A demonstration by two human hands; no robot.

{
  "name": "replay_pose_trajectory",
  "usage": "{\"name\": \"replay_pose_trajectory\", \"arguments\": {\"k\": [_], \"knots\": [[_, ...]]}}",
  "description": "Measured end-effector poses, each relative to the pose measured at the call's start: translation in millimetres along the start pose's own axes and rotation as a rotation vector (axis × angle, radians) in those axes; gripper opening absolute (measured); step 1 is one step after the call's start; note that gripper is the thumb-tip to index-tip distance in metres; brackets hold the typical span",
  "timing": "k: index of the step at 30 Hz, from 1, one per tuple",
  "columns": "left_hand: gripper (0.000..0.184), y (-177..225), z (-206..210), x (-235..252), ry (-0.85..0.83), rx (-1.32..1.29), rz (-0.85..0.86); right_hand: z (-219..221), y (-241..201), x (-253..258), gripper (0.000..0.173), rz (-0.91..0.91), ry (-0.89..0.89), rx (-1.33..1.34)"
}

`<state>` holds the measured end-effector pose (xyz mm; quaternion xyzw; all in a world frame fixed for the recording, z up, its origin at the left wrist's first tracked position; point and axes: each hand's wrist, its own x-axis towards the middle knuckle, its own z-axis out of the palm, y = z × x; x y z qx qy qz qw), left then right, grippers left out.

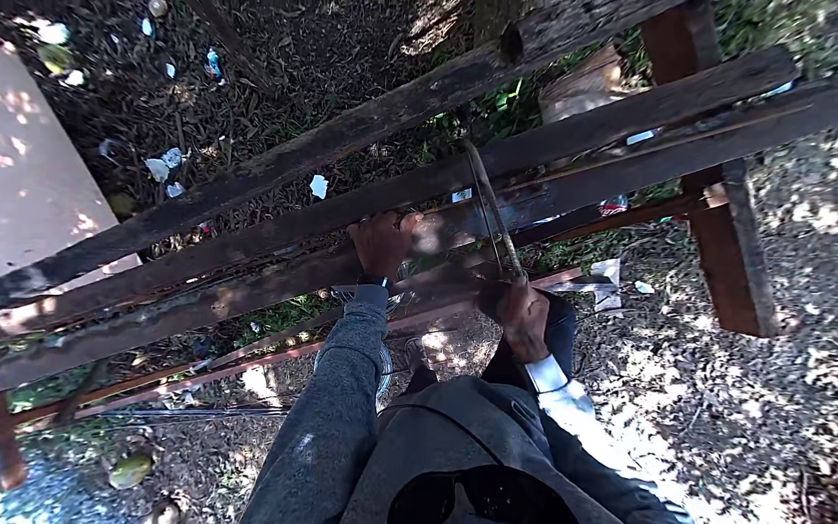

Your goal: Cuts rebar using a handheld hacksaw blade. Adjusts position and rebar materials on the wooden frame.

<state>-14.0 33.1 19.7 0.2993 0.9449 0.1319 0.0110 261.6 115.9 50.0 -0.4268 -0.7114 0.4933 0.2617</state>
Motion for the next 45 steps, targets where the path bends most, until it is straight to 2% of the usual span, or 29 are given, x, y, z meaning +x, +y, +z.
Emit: {"name": "replay_pose_trajectory", "arguments": {"k": [3,4,6,10,12,15,17,19,21,23,27,29,32,34,36,38,41,42,45], "knots": [[0.072,-1.5,1.0,-2.7,0.004,-0.004,0.006,33.1,-16.2,65.7,0.072,0.120,-0.012,-0.126],[0.073,-2.2,0.7,-3.8,0.002,0.000,0.004,39.6,-19.6,74.5,0.075,0.173,-0.018,-0.120],[0.073,-1.1,0.8,-2.0,0.006,0.006,0.007,40.2,-18.7,77.2,0.073,0.168,-0.015,-0.066],[0.074,-1.6,0.1,-2.9,-0.009,0.004,-0.003,26.0,6.4,40.8,0.068,0.019,0.011,0.019],[0.074,0.7,0.5,-2.8,-0.010,-0.007,-0.001,10.2,23.1,6.8,0.065,-0.008,0.014,0.081],[0.072,-1.5,0.3,-3.8,-0.011,-0.012,0.003,-7.5,17.9,-28.4,0.064,-0.002,0.016,0.069],[0.072,-1.0,-0.2,-2.5,-0.006,-0.015,0.007,-3.8,2.5,-9.6,0.064,-0.018,0.008,0.019],[0.072,-1.3,1.0,-2.5,-0.022,-0.007,0.001,14.4,-8.1,32.8,0.069,0.002,-0.003,-0.109],[0.073,-2.2,2.1,-4.2,-0.025,0.000,0.004,33.6,-21.5,69.3,0.076,0.176,-0.018,-0.197],[0.073,-2.4,2.0,-2.3,0.005,0.006,0.014,41.0,-26.4,83.4,0.079,0.235,-0.024,-0.165],[0.074,-2.0,0.6,-0.9,0.001,-0.001,0.002,27.6,8.6,43.5,0.067,-0.011,0.010,-0.031],[0.074,-0.3,-0.1,-2.6,-0.015,-0.002,-0.004,9.6,29.8,-2.7,0.065,-0.030,0.018,0.061],[0.073,-0.5,-0.7,-3.3,-0.017,-0.010,-0.002,-11.9,28.7,-43.6,0.059,-0.023,0.006,0.152],[0.073,-0.8,0.5,-1.0,-0.004,-0.005,0.003,-8.5,11.1,-24.7,0.061,-0.007,0.004,0.079],[0.071,-0.6,0.7,-0.2,-0.002,-0.010,0.006,11.1,-5.1,21.0,0.066,0.011,0.010,-0.074],[0.071,-0.9,0.5,-2.7,-0.010,-0.021,0.005,32.9,-15.5,63.9,0.071,0.117,-0.007,-0.143],[0.072,-1.1,-4.0,-2.3,-0.026,-0.013,0.012,44.4,-28.0,83.0,0.080,0.262,-0.018,-0.111],[0.072,-0.3,-3.3,-3.4,-0.022,-0.018,0.012,41.4,-23.9,79.2,0.078,0.244,-0.025,-0.091],[0.072,-1.2,-1.5,-2.6,-0.016,-0.017,0.006,29.0,4.9,48.3,0.067,0.022,-0.008,-0.036]]}}
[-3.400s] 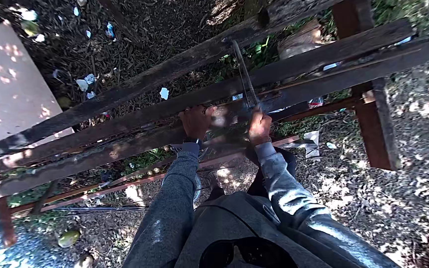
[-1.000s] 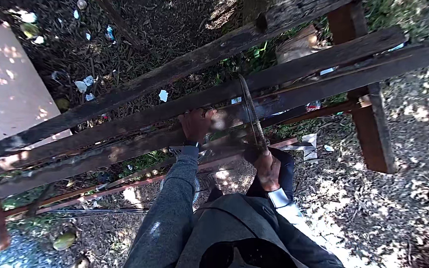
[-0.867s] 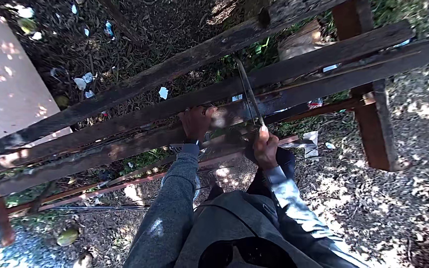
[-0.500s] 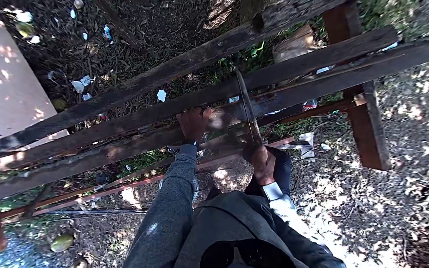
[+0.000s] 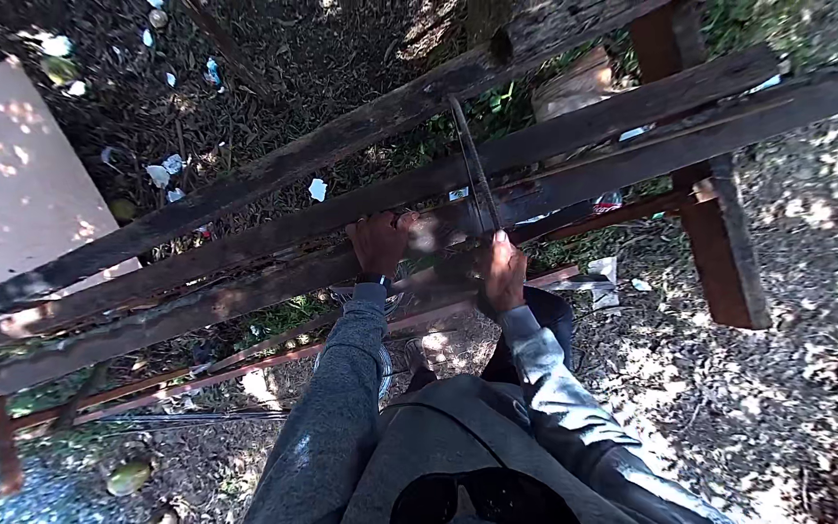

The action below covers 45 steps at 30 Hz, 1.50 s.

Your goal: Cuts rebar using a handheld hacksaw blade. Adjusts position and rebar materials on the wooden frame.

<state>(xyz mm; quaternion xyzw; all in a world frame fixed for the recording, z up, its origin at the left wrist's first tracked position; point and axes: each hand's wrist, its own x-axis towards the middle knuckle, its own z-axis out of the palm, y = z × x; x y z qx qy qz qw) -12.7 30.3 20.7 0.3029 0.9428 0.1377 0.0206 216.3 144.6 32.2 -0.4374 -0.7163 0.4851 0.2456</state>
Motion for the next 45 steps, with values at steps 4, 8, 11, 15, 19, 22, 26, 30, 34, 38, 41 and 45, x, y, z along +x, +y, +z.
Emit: {"name": "replay_pose_trajectory", "arguments": {"k": [4,8,11,15,19,22,26,30,34,38,41,45], "knots": [[0.071,0.6,-1.7,-1.0,-0.019,-0.001,-0.006,-33.6,22.9,-75.6,0.066,-0.023,0.019,0.115],[0.070,-0.5,-0.3,0.0,0.014,0.001,0.007,-28.7,-0.7,-55.5,0.064,-0.029,0.026,0.041],[0.069,-1.8,4.7,-1.4,0.027,0.007,0.008,6.8,-16.4,15.3,0.065,0.040,0.047,-0.066],[0.069,1.9,1.0,-1.0,-0.007,0.021,0.002,13.4,-27.5,36.0,0.070,0.078,0.034,-0.060],[0.070,0.6,-0.2,1.0,-0.006,0.019,-0.009,-7.8,17.0,-23.7,0.067,-0.043,0.018,0.064],[0.069,0.6,0.8,0.1,-0.010,-0.006,-0.001,-31.9,26.8,-79.9,0.066,-0.010,0.025,0.155],[0.065,0.4,0.8,1.5,0.002,0.013,-0.005,-26.4,0.2,-53.3,0.062,-0.054,0.036,0.048],[0.065,-0.6,4.1,-4.3,0.013,0.009,-0.006,9.5,-29.2,21.1,0.073,0.070,0.029,-0.123],[0.066,0.2,4.1,-1.5,0.041,0.002,0.018,12.5,-30.0,29.6,0.075,0.160,-0.008,-0.063],[0.066,-1.1,6.4,-2.4,0.045,0.007,0.020,7.4,-16.8,17.9,0.075,0.140,-0.010,-0.048],[0.068,-1.8,3.9,0.7,0.026,0.005,0.016,-7.1,12.7,-18.5,0.066,-0.053,0.026,0.009],[0.067,-0.6,2.1,-1.4,-0.003,0.011,0.009,-39.8,22.5,-90.1,0.064,-0.025,0.014,0.141]]}}
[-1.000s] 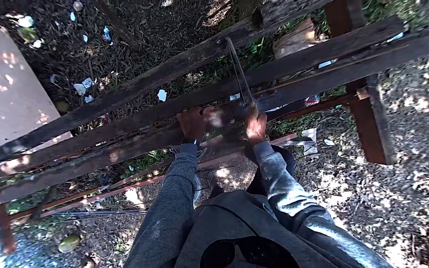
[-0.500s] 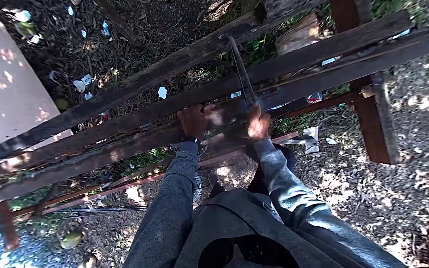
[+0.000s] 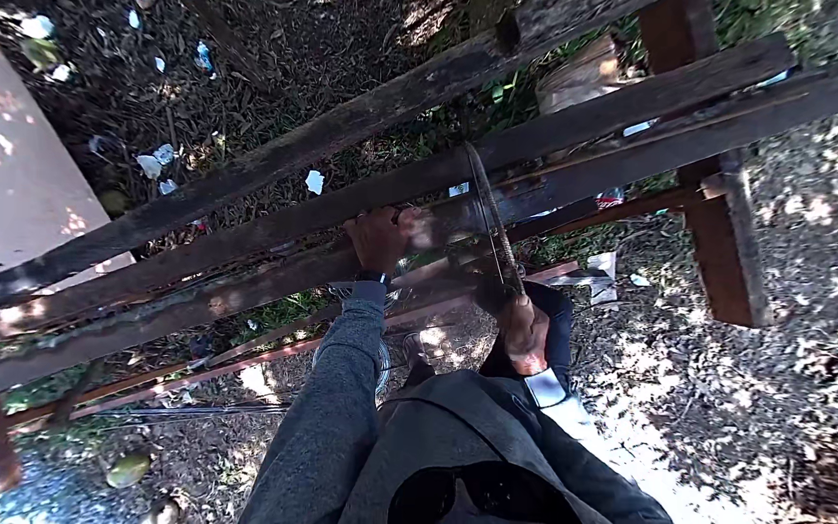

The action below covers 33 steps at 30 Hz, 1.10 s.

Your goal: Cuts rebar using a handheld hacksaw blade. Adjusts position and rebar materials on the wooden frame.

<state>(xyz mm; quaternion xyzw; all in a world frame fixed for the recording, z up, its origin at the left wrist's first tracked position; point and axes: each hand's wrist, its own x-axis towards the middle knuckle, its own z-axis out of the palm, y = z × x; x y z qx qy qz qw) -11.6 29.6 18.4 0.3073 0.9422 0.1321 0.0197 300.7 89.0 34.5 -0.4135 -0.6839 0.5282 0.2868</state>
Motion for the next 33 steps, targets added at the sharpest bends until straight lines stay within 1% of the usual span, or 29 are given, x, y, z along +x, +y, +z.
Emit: {"name": "replay_pose_trajectory", "arguments": {"k": [2,3,4,5,6,7,9,10,11,13,14,16,18,20,22,23,25,26,27,28,29,31,33], "knots": [[0.068,1.5,-2.3,0.3,0.012,0.006,0.002,2.7,-15.0,9.9,0.063,-0.010,0.006,-0.028],[0.069,1.1,-2.2,1.1,0.021,0.006,0.004,11.1,-20.7,28.0,0.063,-0.025,0.010,-0.077],[0.070,0.3,-1.2,1.8,0.026,0.002,0.006,22.7,-23.5,50.9,0.068,-0.026,0.013,-0.153],[0.071,-0.4,0.4,2.2,0.024,-0.004,0.005,35.5,-25.6,74.7,0.071,0.008,0.014,-0.229],[0.072,-0.3,1.3,1.3,0.015,-0.006,0.002,47.4,-29.3,95.2,0.073,0.089,0.015,-0.262],[0.072,-0.3,1.8,0.1,0.011,-0.007,0.000,56.4,-36.7,109.5,0.076,0.176,0.013,-0.265],[0.071,-1.2,0.1,2.1,0.001,0.019,-0.003,64.3,-44.8,122.4,0.076,0.243,-0.008,-0.206],[0.071,-0.8,0.4,2.4,0.000,0.026,0.000,62.5,-41.8,121.5,0.075,0.235,-0.013,-0.181],[0.070,0.2,1.4,1.0,0.000,0.028,0.000,57.4,-37.3,115.5,0.074,0.188,-0.013,-0.186],[0.067,-1.3,0.1,4.7,0.015,0.037,0.005,47.1,-20.1,92.9,0.068,0.027,-0.002,-0.190],[0.067,-1.5,0.0,3.9,0.018,0.033,0.005,38.6,-7.2,74.2,0.067,-0.024,0.010,-0.147],[0.070,0.4,-0.7,2.8,0.017,0.015,0.003,16.5,7.1,32.1,0.066,-0.037,0.015,-0.054],[0.069,0.7,-2.5,0.6,0.010,0.008,0.000,1.0,1.9,2.6,0.063,-0.023,0.009,-0.013],[0.069,1.5,-3.0,3.1,0.012,-0.002,0.002,2.4,-12.2,13.0,0.062,-0.025,0.000,-0.068],[0.069,0.3,-0.1,3.0,0.022,-0.009,0.001,21.4,-24.1,52.2,0.065,-0.012,0.004,-0.200],[0.069,0.0,1.1,2.1,0.016,-0.010,-0.003,34.8,-27.4,76.9,0.062,0.021,0.010,-0.243],[0.071,-0.1,1.0,1.0,0.007,-0.001,-0.008,61.2,-36.3,120.8,0.064,0.071,0.067,-0.245],[0.072,-0.3,0.3,2.0,0.009,0.001,-0.008,67.6,-40.6,131.7,0.065,0.087,0.071,-0.234],[0.072,0.1,0.1,2.0,0.013,0.005,-0.007,66.9,-41.6,131.1,0.067,0.110,0.056,-0.236],[0.072,1.5,0.7,0.8,0.015,0.010,-0.005,59.2,-40.8,121.1,0.071,0.136,0.017,-0.257],[0.071,2.3,1.0,-0.4,0.015,0.015,-0.005,51.4,-36.2,108.7,0.072,0.127,-0.008,-0.265],[0.070,1.6,-2.5,2.5,0.007,0.021,-0.011,41.2,-14.9,80.3,0.065,0.002,0.009,-0.221],[0.070,2.6,-3.0,1.0,-0.015,0.009,-0.016,21.6,4.9,40.6,0.068,-0.044,0.011,-0.116]]}}
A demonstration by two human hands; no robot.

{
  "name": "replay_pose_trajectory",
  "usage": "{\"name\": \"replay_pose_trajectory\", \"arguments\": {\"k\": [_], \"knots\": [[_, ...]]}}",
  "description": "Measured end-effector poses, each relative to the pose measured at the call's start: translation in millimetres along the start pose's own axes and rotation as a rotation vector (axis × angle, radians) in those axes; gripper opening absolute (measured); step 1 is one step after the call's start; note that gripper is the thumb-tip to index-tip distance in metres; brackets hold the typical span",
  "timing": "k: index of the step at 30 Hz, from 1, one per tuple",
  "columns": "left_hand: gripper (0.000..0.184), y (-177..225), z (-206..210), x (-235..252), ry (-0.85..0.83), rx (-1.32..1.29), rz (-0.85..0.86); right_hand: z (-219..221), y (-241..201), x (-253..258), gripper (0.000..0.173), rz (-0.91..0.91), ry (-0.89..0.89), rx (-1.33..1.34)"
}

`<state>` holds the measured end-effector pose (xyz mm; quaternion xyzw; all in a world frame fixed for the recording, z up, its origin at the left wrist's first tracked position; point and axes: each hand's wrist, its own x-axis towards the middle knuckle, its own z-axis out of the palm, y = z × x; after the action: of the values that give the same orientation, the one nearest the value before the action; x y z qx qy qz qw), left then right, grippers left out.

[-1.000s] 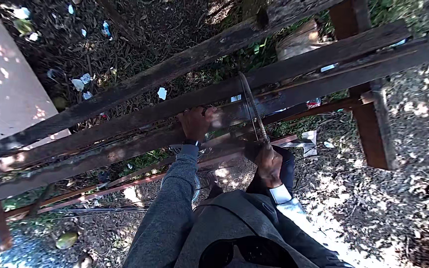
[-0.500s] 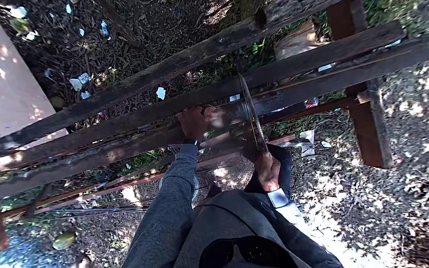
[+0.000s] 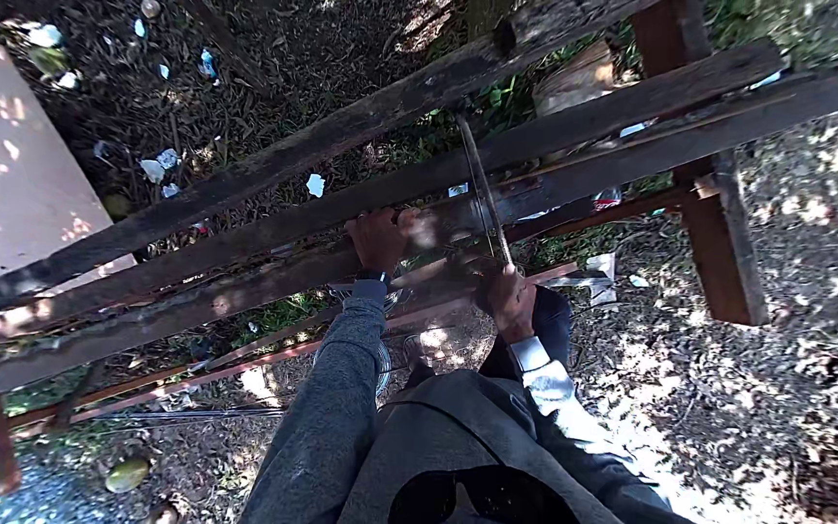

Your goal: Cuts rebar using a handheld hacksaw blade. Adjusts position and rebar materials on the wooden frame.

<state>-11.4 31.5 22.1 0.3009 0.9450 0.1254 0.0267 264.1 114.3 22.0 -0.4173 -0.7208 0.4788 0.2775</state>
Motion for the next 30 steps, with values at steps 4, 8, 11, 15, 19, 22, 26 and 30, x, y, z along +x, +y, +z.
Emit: {"name": "replay_pose_trajectory", "arguments": {"k": [4,8,11,15,19,22,26,30], "knots": [[0.072,-2.0,-0.2,0.4,-0.001,-0.013,0.010,-20.2,-9.4,-33.6,0.063,0.015,-0.003,0.076],[0.070,-2.6,2.1,0.9,-0.007,0.002,0.008,17.0,-29.7,46.4,0.065,0.101,-0.028,-0.068],[0.071,-3.3,2.3,1.1,0.013,0.015,0.009,36.4,-48.0,83.8,0.077,0.271,-0.043,-0.108],[0.075,-1.1,0.6,2.7,0.005,0.012,0.015,20.0,-22.5,53.3,0.068,0.091,-0.027,-0.051],[0.075,-0.8,-0.5,1.0,0.002,-0.003,0.006,-12.7,8.2,-32.2,0.061,0.035,0.013,0.099],[0.075,-1.2,1.0,1.0,0.015,-0.008,0.001,-19.5,-8.6,-34.0,0.060,0.019,0.007,0.068],[0.071,-3.1,4.6,1.1,0.023,-0.011,0.004,22.1,-29.5,56.7,0.069,0.077,-0.006,-0.151],[0.071,-3.4,2.7,1.8,0.034,-0.011,0.009,33.9,-43.7,82.8,0.078,0.236,-0.031,-0.129]]}}
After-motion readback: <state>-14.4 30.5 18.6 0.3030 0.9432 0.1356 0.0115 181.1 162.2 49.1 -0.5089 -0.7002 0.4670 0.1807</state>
